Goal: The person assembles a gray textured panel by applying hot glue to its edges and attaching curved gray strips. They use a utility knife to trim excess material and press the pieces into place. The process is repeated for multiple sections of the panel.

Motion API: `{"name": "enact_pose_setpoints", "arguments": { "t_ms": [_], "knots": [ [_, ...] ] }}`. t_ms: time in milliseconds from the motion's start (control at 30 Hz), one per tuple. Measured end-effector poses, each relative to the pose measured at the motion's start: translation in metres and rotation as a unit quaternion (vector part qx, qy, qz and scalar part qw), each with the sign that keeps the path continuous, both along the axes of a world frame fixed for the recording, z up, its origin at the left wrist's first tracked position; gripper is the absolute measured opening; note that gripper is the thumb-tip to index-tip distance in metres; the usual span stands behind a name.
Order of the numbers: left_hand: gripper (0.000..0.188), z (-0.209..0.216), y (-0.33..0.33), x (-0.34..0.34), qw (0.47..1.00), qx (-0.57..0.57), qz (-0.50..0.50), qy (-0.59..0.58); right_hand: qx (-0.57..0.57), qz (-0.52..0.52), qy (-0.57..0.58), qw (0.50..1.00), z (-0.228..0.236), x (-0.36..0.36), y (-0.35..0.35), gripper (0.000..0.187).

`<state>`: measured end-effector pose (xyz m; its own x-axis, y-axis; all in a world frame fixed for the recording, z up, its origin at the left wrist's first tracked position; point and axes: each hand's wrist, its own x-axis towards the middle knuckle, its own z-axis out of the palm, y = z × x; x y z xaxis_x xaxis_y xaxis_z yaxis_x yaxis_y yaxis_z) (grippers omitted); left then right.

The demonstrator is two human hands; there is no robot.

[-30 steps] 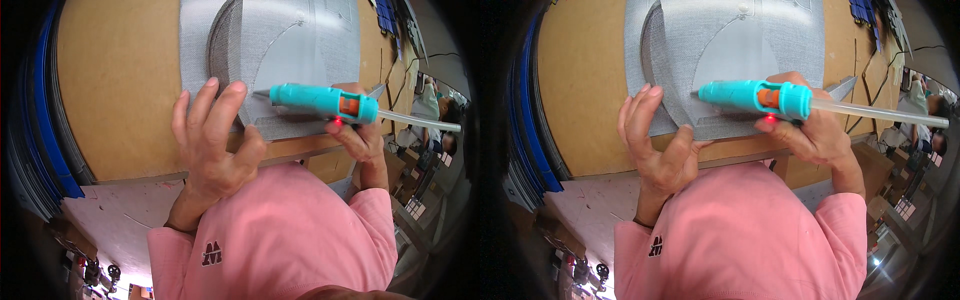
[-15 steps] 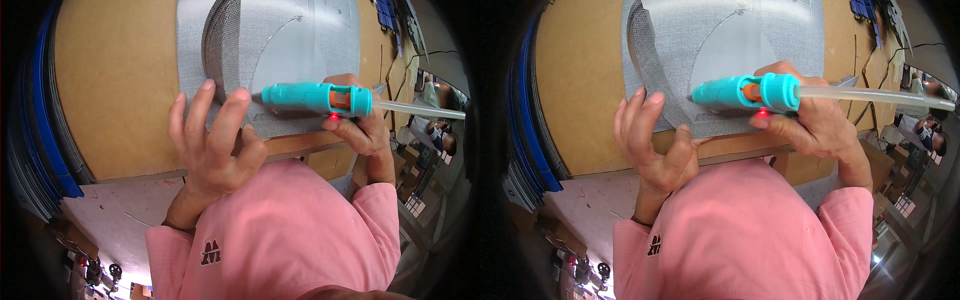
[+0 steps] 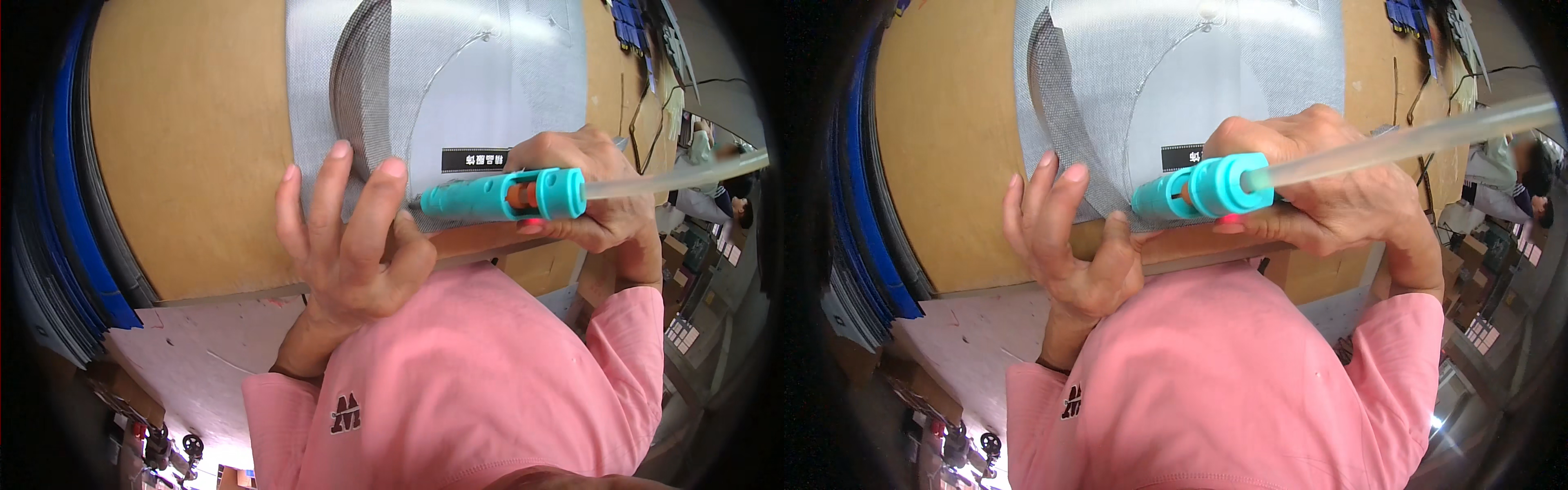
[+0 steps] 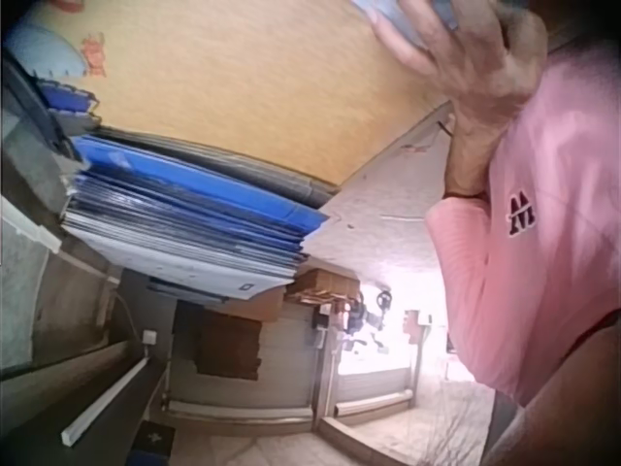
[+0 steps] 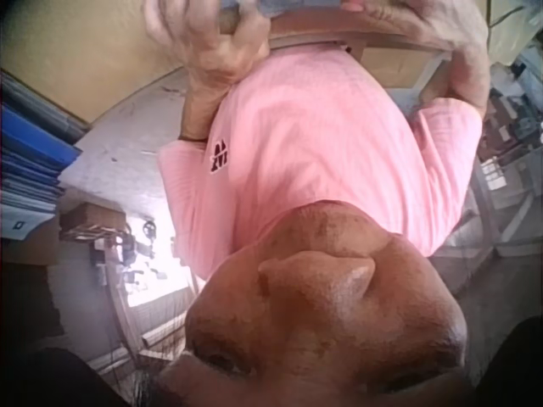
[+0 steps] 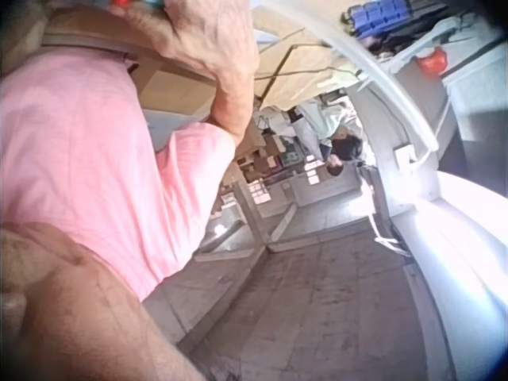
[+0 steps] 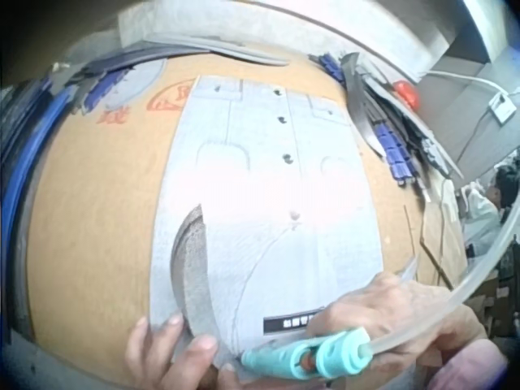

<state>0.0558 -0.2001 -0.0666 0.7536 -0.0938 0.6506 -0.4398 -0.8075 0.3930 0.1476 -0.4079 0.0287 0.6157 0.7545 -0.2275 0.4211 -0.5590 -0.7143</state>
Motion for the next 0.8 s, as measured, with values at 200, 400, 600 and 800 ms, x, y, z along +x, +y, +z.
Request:
{"name": "enact_pose_setpoints", "arguments": {
  "t_ms": [200, 400, 600, 800],
  "knots": [
    [0.021, 0.003, 0.002, 0.0, 1.0, 0.007, -0.012, 0.015, 0.001, -0.021, -0.023, 1.0, -0.005, -0.01, -0.005, 0.039],
    [0.016, 0.007, 0.003, -0.002, 0.999, 0.002, -0.038, 0.035, 0.005, -0.043, -0.044, 0.998, -0.011, -0.026, -0.01, 0.034],
    [0.019, 0.009, 0.006, -0.003, 0.996, 0.015, -0.062, 0.059, 0.077, -0.119, -0.13, 0.981, -0.022, -0.033, -0.005, 0.022],
    [0.037, 0.029, 0.008, 0.011, 0.985, -0.097, -0.075, 0.121, 0.172, -0.265, -0.087, 0.945, -0.025, -0.035, -0.008, 0.029]
  ]
}}
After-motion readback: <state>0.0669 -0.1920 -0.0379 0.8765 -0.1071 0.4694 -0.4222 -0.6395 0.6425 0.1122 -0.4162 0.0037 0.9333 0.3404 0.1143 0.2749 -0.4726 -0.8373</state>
